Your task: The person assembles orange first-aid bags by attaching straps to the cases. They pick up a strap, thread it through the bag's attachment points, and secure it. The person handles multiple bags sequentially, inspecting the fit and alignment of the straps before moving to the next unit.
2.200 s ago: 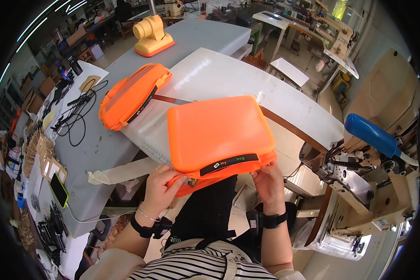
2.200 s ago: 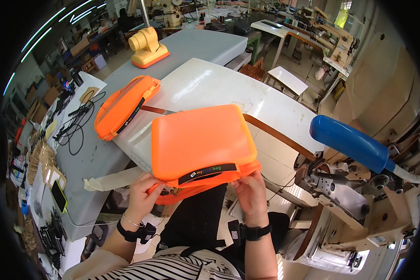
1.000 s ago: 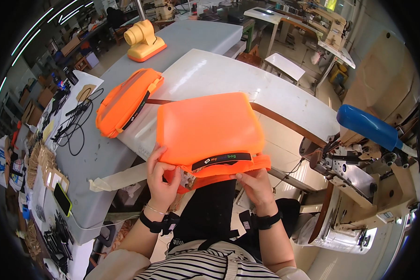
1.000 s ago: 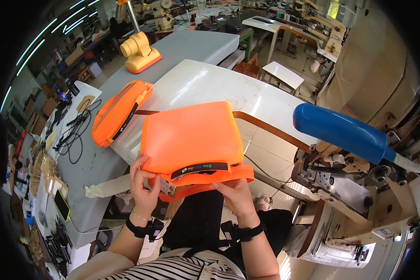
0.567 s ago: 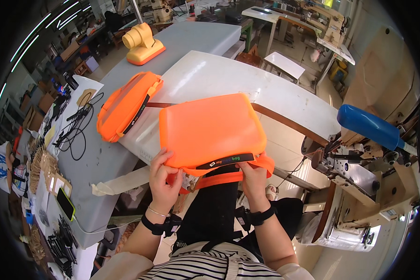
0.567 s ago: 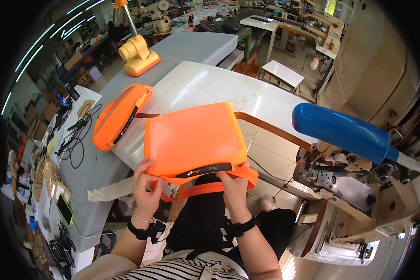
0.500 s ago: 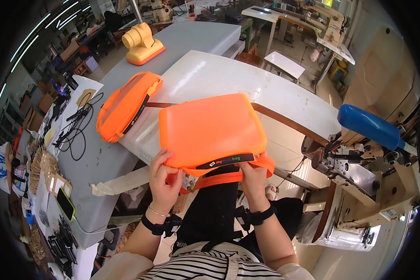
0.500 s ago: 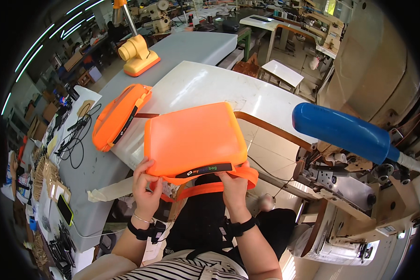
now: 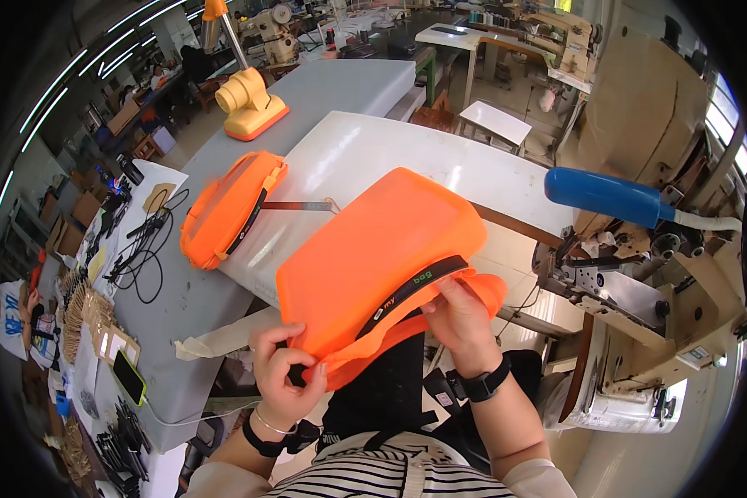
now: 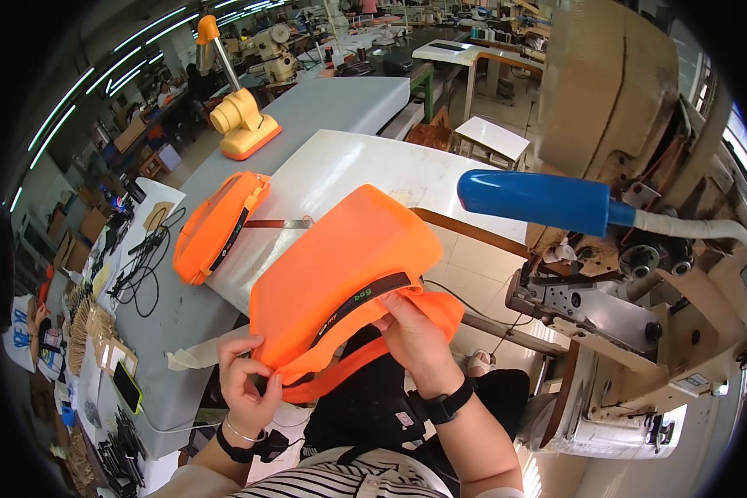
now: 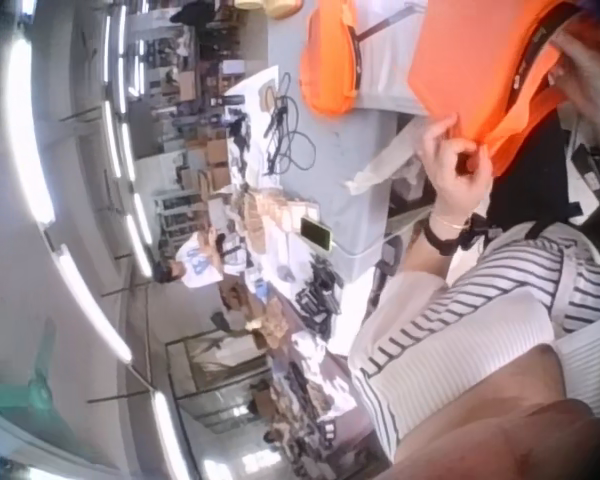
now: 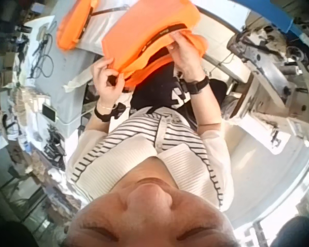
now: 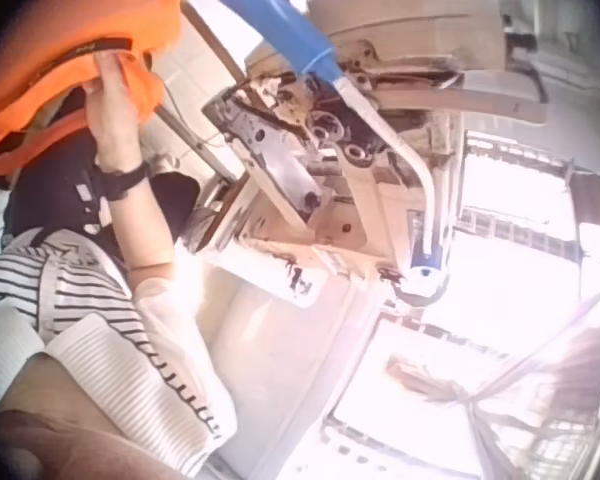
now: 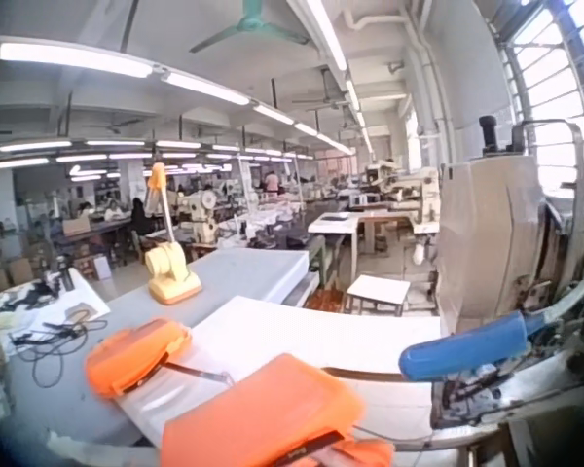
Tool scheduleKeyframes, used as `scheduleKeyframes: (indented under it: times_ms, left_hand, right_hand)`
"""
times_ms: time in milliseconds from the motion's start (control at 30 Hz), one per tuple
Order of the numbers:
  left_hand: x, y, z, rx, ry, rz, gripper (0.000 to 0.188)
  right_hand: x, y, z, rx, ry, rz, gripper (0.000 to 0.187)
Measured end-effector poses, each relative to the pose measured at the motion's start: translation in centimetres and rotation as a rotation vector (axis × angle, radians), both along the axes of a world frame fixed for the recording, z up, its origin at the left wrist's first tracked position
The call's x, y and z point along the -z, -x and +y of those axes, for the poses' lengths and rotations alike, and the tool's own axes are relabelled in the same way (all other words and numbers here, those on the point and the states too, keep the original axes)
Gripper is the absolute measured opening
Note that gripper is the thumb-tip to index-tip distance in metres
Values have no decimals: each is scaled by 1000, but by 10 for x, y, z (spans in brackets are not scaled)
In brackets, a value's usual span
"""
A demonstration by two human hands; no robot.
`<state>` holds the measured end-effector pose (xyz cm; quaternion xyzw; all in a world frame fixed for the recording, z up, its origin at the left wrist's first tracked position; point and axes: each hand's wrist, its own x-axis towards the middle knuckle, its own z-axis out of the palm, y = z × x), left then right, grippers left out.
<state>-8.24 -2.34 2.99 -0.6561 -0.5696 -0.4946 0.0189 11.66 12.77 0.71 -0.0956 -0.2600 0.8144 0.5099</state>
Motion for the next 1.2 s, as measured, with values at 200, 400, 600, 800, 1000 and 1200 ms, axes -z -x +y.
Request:
scheduleKeyframes:
  times_ms: [200,400,600,800,1000,1200]
  left_hand:
    - [-34,-20,-30,392,69,141,32]
    - [-51,-36,-2,446,9,-65,37]
    - [-66,-69,43,452,176,195,54]
    - [-49,-68,42,672,420,457,55]
    - [-39,-72,31,694,474,364,34]
    - [-29,-72,27,600,369,388,19]
  right_hand:
    - [-41,-18,-20,-112,100,-45,17]
    - [-54,-37,-41,-347,148,-289,19]
    - [-1,-46,-63,-354,-139,-320,29]
    - [24,-57,-91,-363,-341,-444,33]
    - [27,-58,-107,-410,-203,-653,25]
    - [21,-55,-107,-250,-426,-722,20]
